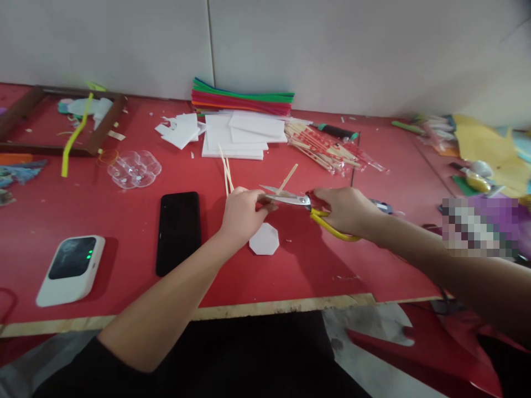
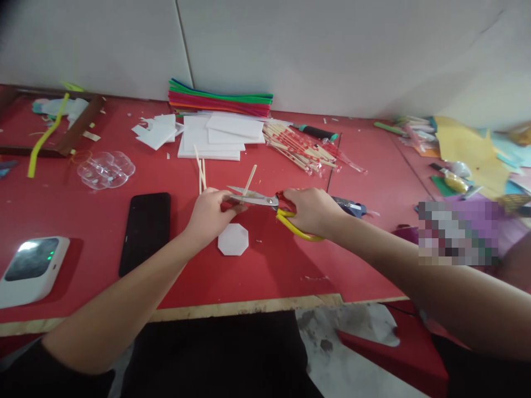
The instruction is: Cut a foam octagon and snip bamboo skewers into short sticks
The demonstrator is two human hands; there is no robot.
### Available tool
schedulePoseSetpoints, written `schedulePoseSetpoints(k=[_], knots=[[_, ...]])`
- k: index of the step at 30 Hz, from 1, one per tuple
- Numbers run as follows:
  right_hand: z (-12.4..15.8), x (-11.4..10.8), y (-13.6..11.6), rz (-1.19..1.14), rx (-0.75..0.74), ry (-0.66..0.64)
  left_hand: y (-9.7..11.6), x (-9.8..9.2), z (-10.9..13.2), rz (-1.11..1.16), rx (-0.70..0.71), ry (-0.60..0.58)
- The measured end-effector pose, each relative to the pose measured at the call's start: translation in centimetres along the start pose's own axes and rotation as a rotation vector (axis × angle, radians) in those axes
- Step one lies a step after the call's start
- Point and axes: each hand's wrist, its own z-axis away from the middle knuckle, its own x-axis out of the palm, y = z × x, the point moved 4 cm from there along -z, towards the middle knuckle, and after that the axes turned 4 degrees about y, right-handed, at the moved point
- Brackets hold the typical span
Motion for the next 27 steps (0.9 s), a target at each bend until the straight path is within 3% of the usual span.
schedulePoseSetpoints(k=[5, 14, 21, 27], knots=[[0.8, 0.3, -0.2, -0.214, 0.029, -0.031, 0.4, -0.5, 0.2, 0.15, -0.019, 0.006], [1.9, 0.5, -0.8, -0.573, 0.151, -0.229, 0.2, -0.6, 0.1, 0.381, -0.128, -0.004], [2.2, 0.7, -0.7, -0.589, 0.223, -0.286, 0.3, -0.6, 0.1, 0.511, -0.197, -0.088], [1.8, 0.8, -0.1, -0.526, 0.171, -0.274, -0.1, 0.0, 0.2, 0.444, -0.17, -0.079]])
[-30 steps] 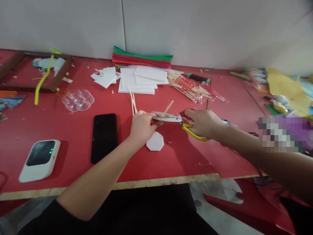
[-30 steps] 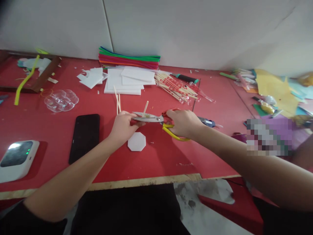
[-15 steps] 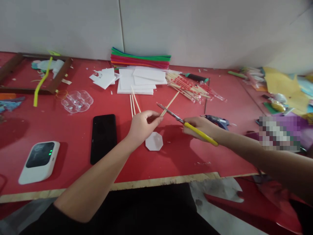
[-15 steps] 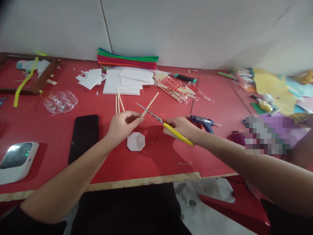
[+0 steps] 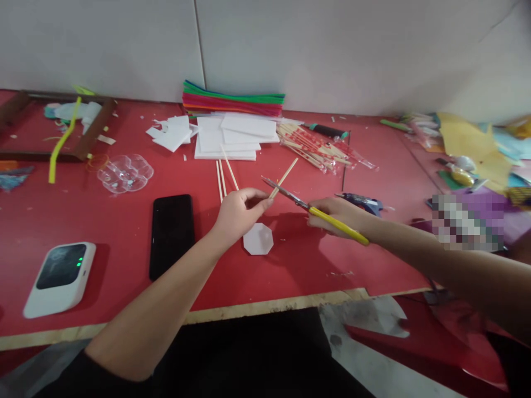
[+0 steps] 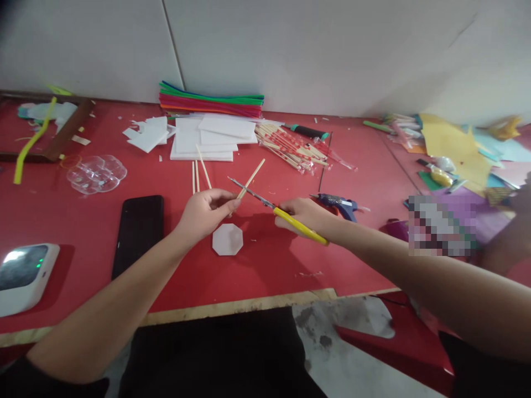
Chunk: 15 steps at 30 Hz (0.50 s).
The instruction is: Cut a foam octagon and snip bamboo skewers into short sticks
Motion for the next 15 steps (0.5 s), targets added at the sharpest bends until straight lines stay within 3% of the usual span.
schedulePoseSetpoints(k=[7, 15], knots=[[0.2, -0.4, 0.2, -0.005, 0.05, 0.027, 0.0, -0.2, 0.1, -0.04, 0.041, 0.072], [1.9, 0.1, -1.9, 0.022, 0.021, 0.031, 1.5, 0.0, 1.1, -0.123, 0.17, 0.124]])
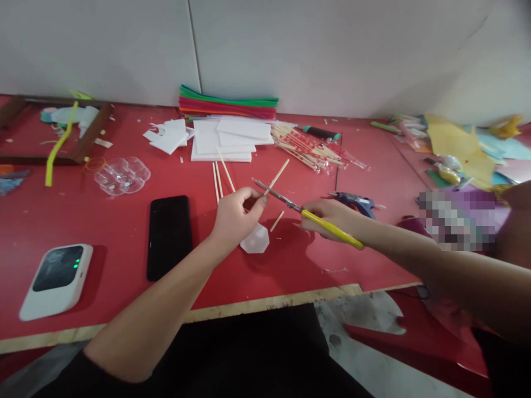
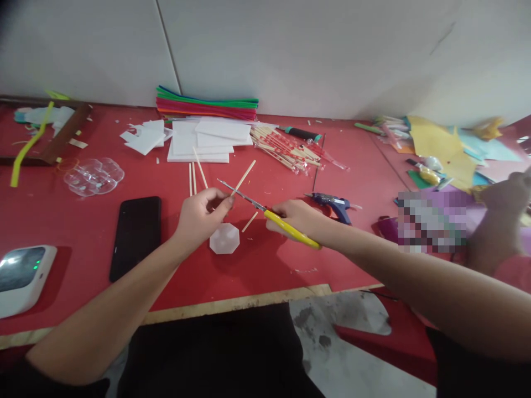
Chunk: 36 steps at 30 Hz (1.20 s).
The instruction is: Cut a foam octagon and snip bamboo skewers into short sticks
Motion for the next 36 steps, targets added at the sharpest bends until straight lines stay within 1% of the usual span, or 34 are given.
schedulePoseSetpoints(k=[3, 7, 12, 17, 22, 26, 29, 34, 36], knots=[[0.4, -0.1, -0.7, 0.045, -0.046, 0.016, 0.5, -0.1, 0.2, -0.052, 0.068, 0.008], [0.5, -0.3, -0.8, 0.102, -0.068, 0.055, 1.0, -0.1, 0.5, -0.071, 0.146, 0.008], [0.5, 0.0, -0.8, 0.129, -0.119, 0.12, 1.1, 0.1, 0.7, -0.025, 0.125, 0.019], [0.6, -0.3, -1.1, 0.192, -0.112, 0.229, 1.5, 0.1, 1.1, -0.033, 0.128, 0.067], [1.1, -0.9, -1.6, 0.287, -0.218, 0.39, 1.9, -0.2, 1.8, -0.015, 0.17, 0.087], [1.7, -1.2, -1.5, 0.345, -0.252, 0.463, 2.4, -0.6, 2.0, 0.069, 0.201, 0.074], [2.2, -1.4, -1.6, 0.348, -0.271, 0.462, 2.7, -0.7, 2.0, 0.184, 0.191, 0.019], [3.0, -1.9, -1.7, 0.339, -0.274, 0.46, 2.8, -0.5, 1.9, 0.391, 0.12, -0.189], [3.2, -2.1, -1.6, 0.344, -0.256, 0.462, 2.7, -0.5, 1.8, 0.458, 0.088, -0.25]])
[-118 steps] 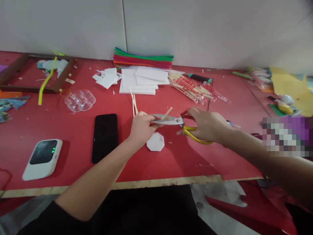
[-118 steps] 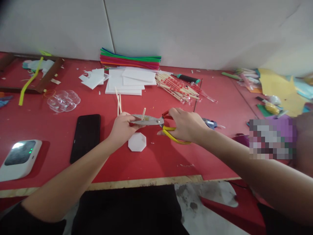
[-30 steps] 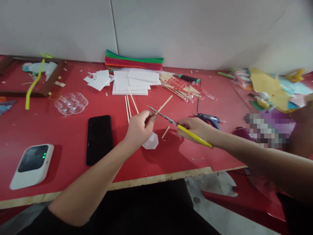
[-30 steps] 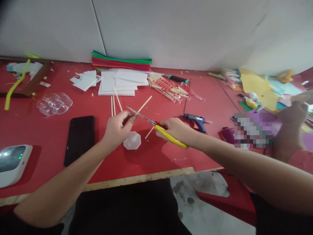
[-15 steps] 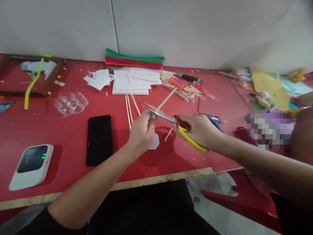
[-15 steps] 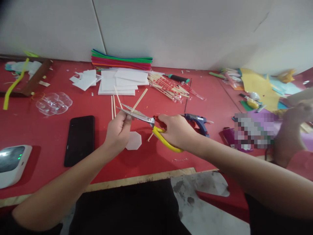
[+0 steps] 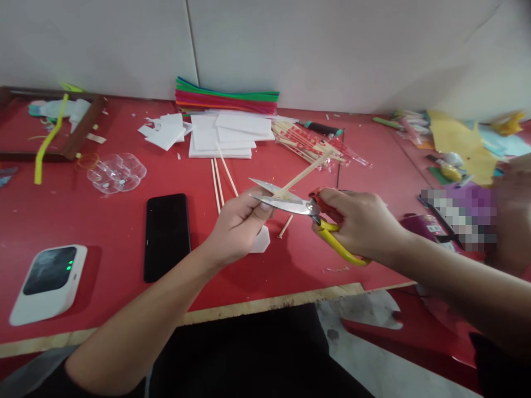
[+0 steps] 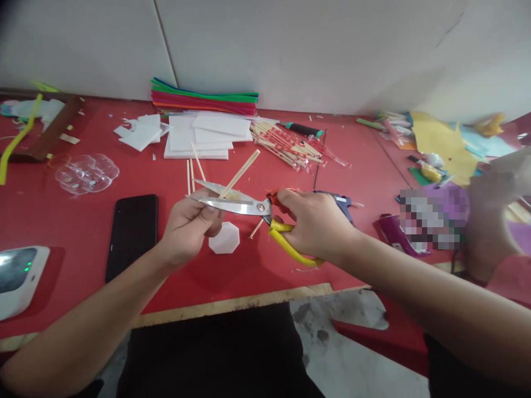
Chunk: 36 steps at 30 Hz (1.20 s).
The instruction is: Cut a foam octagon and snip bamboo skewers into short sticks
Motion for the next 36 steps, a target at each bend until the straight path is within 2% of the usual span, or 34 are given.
schedulePoseSetpoints(k=[8, 17, 20, 22, 25, 27, 29, 31, 36], knots=[[0.1, -0.2, 0.2, -0.039, -0.017, 0.018, -0.2, 0.5, -0.2, 0.311, -0.181, -0.198], [0.3, -0.7, 0.1, -0.025, -0.036, 0.03, 0.4, 0.9, 0.0, 0.46, -0.354, -0.458], [-0.1, -0.7, 0.3, -0.01, -0.006, 0.001, 0.0, 1.1, -0.3, 0.417, -0.294, -0.364], [-0.4, -0.4, 0.5, 0.001, 0.027, -0.038, -0.3, 1.0, -0.5, 0.3, -0.209, -0.189], [-0.8, 0.0, 0.6, 0.045, 0.072, -0.083, -0.4, 0.3, -0.3, -0.107, -0.074, 0.116], [-0.9, 0.3, 0.4, 0.074, 0.084, -0.078, 0.0, 0.1, 0.1, -0.379, 0.011, 0.24], [-0.8, 0.4, 0.1, 0.089, 0.075, -0.05, 0.3, 0.2, 0.5, -0.495, 0.063, 0.285], [-0.6, 0.5, -0.3, 0.084, 0.053, -0.033, 0.4, 0.2, 0.7, -0.477, 0.074, 0.284], [-0.4, 0.5, -0.4, 0.051, 0.014, -0.054, 0.7, 0.1, 0.6, -0.421, 0.066, 0.185]])
